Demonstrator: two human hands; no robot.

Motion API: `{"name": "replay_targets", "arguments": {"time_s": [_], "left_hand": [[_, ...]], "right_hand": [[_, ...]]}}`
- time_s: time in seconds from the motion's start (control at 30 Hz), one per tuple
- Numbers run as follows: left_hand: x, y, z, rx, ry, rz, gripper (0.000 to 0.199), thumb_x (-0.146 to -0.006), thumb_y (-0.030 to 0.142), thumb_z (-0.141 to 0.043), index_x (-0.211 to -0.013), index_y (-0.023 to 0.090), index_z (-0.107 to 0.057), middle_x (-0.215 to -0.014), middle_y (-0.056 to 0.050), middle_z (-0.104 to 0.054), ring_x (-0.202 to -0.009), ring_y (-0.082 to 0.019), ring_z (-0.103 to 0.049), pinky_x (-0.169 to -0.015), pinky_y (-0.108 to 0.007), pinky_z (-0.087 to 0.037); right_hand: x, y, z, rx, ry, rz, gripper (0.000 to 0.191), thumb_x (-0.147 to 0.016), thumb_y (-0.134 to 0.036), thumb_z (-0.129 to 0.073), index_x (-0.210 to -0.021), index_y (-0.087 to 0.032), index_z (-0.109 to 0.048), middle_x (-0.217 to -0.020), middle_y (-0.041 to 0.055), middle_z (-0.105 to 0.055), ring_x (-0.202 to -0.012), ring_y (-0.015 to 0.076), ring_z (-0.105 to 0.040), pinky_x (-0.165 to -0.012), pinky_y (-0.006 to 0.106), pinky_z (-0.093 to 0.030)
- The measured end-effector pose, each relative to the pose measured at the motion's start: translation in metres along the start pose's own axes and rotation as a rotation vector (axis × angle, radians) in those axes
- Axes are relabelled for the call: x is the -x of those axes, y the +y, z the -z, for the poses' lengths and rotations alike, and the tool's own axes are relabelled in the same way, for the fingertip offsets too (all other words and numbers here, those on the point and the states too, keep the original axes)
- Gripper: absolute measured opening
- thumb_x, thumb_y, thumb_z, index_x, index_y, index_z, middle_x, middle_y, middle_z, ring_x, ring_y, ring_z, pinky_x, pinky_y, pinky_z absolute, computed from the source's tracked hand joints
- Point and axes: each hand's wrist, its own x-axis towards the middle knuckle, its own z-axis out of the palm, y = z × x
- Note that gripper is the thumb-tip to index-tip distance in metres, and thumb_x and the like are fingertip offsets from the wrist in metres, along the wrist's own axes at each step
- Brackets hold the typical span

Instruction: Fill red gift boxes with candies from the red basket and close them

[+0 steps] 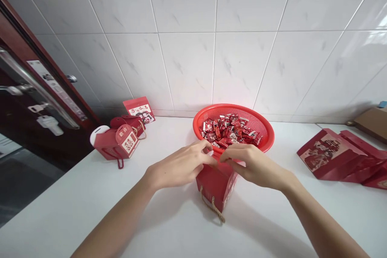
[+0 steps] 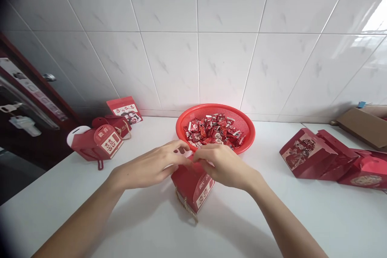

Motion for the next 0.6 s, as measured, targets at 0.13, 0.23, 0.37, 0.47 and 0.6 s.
{"name": "replay_targets", "arguments": {"time_s": [0.13,0.23,0.37,0.47,0.6], "left_hand": [[-0.002,-0.0047,-0.0046,0.035,0.008,-0.056,0.041,-0.089,0.0,-0.045,-0.103,0.025,-0.075,-0.124,-0.008,-0.059,-0.11,-0.022,-0.063,-0.088,-0.03,-0.052],[-0.0031,-0.0079,-0.0055,0.044,-0.003,-0.075,0.039,-0.089,0.001,-0.047,-0.102,0.026,-0.076,-0.125,-0.007,-0.06,-0.109,-0.021,-0.063,-0.087,-0.029,-0.053],[-0.0025,-0.0101,-0.0045,0.015,0.051,-0.112,0.041,-0.086,-0.003,-0.046,-0.094,0.024,-0.076,-0.137,-0.006,-0.058,-0.121,-0.021,-0.061,-0.096,-0.029,-0.052],[-0.0015,-0.0088,-0.0031,-0.021,0.115,-0.144,0.037,-0.084,-0.003,-0.047,-0.082,0.022,-0.075,-0.14,-0.006,-0.058,-0.123,-0.023,-0.061,-0.099,-0.031,-0.051],[0.0008,-0.006,-0.0002,-0.038,0.137,-0.181,0.029,-0.083,0.003,-0.051,-0.074,0.02,-0.074,-0.14,-0.008,-0.06,-0.119,-0.025,-0.063,-0.096,-0.034,-0.053]], "right_hand": [[-0.0079,-0.0035,-0.0006,-0.108,-0.198,-0.03,0.032,-0.085,0.003,-0.049,-0.086,-0.019,-0.072,-0.08,0.0005,-0.071,-0.067,0.0127,-0.06,-0.06,0.023,-0.042],[-0.0056,-0.0041,-0.001,-0.185,-0.258,-0.015,0.034,-0.083,0.004,-0.048,-0.083,-0.019,-0.073,-0.078,0.0001,-0.07,-0.07,0.013,-0.06,-0.063,0.023,-0.043],[-0.001,-0.0046,0.0007,-0.246,-0.35,-0.042,0.033,-0.08,0.003,-0.048,-0.084,-0.018,-0.074,-0.078,-0.0009,-0.069,-0.064,0.0109,-0.055,-0.058,0.022,-0.039],[-0.0002,-0.0066,0.0006,-0.233,-0.391,-0.054,0.03,-0.079,0.002,-0.049,-0.08,-0.019,-0.07,-0.07,-0.0033,-0.063,-0.057,0.0092,-0.046,-0.054,0.022,-0.035],[-0.0002,-0.0102,-0.0003,-0.151,-0.414,-0.064,0.023,-0.086,-0.006,-0.054,-0.069,-0.019,-0.06,-0.065,-0.0041,-0.057,-0.053,0.0085,-0.041,-0.05,0.023,-0.029]]}}
